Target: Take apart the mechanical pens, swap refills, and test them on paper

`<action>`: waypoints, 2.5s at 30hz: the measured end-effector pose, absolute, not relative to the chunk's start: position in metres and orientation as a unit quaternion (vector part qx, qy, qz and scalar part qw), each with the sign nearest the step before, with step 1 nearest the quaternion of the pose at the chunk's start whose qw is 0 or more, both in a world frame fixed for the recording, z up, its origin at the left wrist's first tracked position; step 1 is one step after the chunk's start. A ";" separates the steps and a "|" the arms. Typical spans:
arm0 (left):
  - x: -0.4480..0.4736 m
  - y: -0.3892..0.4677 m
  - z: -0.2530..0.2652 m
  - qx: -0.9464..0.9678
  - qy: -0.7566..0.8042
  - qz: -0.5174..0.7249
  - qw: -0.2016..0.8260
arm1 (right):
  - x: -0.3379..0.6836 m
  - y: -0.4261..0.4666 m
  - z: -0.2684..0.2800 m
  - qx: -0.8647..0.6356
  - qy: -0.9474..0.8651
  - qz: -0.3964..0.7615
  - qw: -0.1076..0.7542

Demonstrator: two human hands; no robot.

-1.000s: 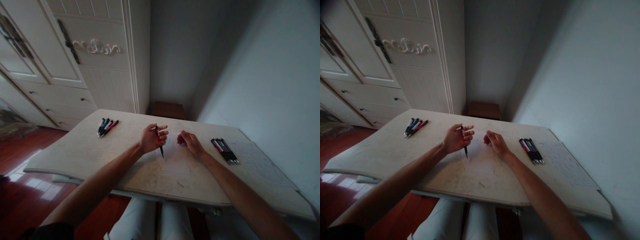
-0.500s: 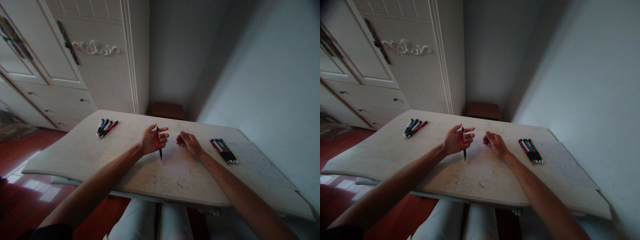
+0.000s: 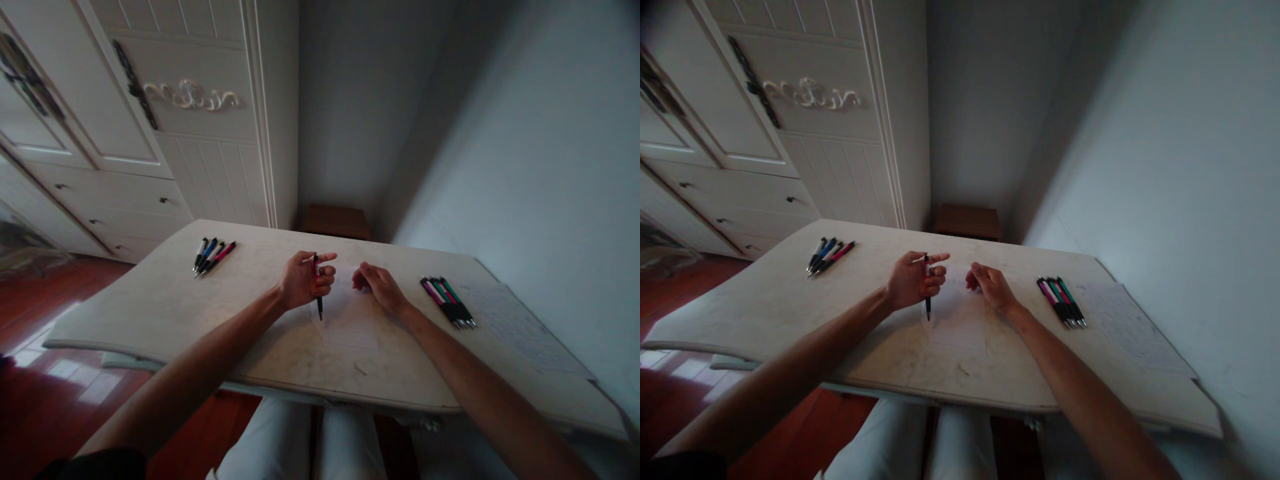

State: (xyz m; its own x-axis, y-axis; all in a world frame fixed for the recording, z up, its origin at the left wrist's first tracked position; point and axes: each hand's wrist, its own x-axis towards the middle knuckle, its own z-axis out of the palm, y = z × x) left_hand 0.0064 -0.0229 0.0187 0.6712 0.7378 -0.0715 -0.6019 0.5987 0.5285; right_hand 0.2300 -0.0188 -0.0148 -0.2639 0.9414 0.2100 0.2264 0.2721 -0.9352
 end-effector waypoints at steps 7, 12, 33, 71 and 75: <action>0.007 -0.024 0.019 0.250 0.131 0.388 0.877 | 0.230 -0.020 -0.014 -0.441 -0.676 0.418 0.416; 0.006 -0.025 0.019 0.252 0.134 0.387 0.877 | 0.230 -0.020 -0.014 -0.443 -0.677 0.417 0.415; 0.007 -0.026 0.020 0.246 0.130 0.376 0.884 | 0.231 -0.018 -0.018 -0.449 -0.666 0.431 0.410; 0.006 -0.026 0.021 0.241 0.111 0.388 0.883 | 0.230 -0.019 -0.018 -0.439 -0.651 0.463 0.411; 0.007 -0.026 0.021 0.248 0.108 0.385 0.883 | 0.231 -0.019 -0.018 -0.440 -0.646 0.470 0.411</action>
State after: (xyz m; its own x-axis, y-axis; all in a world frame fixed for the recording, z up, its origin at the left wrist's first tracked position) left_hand 0.0067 -0.0264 0.0206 0.6808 0.7324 -0.0001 -0.6251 0.5811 0.5211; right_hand 0.2306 -0.0189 -0.0182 -0.2752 0.9543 0.1166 0.1829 0.1711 -0.9681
